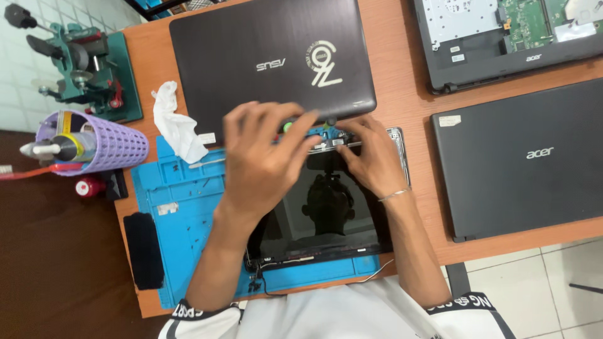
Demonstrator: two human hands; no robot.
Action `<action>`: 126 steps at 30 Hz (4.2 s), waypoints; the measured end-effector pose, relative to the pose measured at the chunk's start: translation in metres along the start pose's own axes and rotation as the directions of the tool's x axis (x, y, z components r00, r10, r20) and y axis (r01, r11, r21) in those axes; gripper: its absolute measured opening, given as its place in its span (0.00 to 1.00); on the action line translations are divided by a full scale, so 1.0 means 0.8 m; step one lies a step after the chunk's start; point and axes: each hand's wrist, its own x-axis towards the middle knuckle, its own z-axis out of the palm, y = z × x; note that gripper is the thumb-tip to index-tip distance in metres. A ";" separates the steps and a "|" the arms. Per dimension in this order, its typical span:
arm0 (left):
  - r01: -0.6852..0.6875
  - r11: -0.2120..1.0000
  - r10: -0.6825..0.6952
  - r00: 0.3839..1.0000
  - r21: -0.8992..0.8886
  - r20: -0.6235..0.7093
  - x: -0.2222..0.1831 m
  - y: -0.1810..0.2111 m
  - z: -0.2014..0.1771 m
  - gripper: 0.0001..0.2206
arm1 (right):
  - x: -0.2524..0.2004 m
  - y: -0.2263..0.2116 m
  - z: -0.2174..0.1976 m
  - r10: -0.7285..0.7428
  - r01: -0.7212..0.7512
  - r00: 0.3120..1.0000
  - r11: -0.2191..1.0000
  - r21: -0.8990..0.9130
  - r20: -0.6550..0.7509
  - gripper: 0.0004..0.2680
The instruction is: The person uses a screwdriver to remove screws from the bezel and hinge of a laptop screen, handles the small screws by hand, and then lifts the screen panel from the assembly.
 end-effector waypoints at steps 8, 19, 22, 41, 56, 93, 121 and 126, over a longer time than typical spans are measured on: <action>0.618 0.782 -0.622 0.782 -0.080 -0.049 -0.115 -0.014 -0.046 0.05 | -0.058 0.043 -0.035 0.057 -0.087 0.984 0.981 -0.174 -0.166 0.18; 0.907 0.386 -0.908 0.406 -0.172 0.105 -0.230 0.015 0.007 0.12 | -0.104 0.092 -0.036 0.244 -0.255 0.958 0.965 -0.057 -0.150 0.21; 0.891 0.409 -0.902 0.427 -0.195 0.059 -0.232 0.018 0.016 0.12 | -0.107 0.096 -0.033 0.262 -0.265 0.953 0.964 -0.001 -0.155 0.21; 0.893 0.411 -0.912 0.407 -0.182 -0.057 -0.251 0.005 0.014 0.11 | -0.094 0.084 -0.016 0.176 -0.162 0.974 0.981 0.104 -0.143 0.20; 0.795 0.582 -0.812 0.554 -0.173 -0.185 -0.251 0.013 0.004 0.08 | -0.103 0.059 -0.018 0.075 -0.094 0.976 0.992 -0.082 -0.206 0.22; 0.706 0.606 -0.795 0.562 -0.368 -0.230 -0.306 0.025 -0.015 0.08 | -0.116 -0.077 0.098 -0.283 0.230 0.955 0.893 0.387 0.086 0.10; 0.672 0.674 -0.736 0.572 -0.307 -0.362 -0.238 -0.110 -0.073 0.07 | -0.033 -0.159 0.146 -0.340 0.298 0.921 0.930 0.217 0.190 0.16; 0.630 0.627 -0.766 0.389 -0.458 -0.512 -0.233 -0.142 -0.097 0.17 | -0.017 -0.187 0.159 -0.396 0.331 0.894 0.899 0.287 0.209 0.18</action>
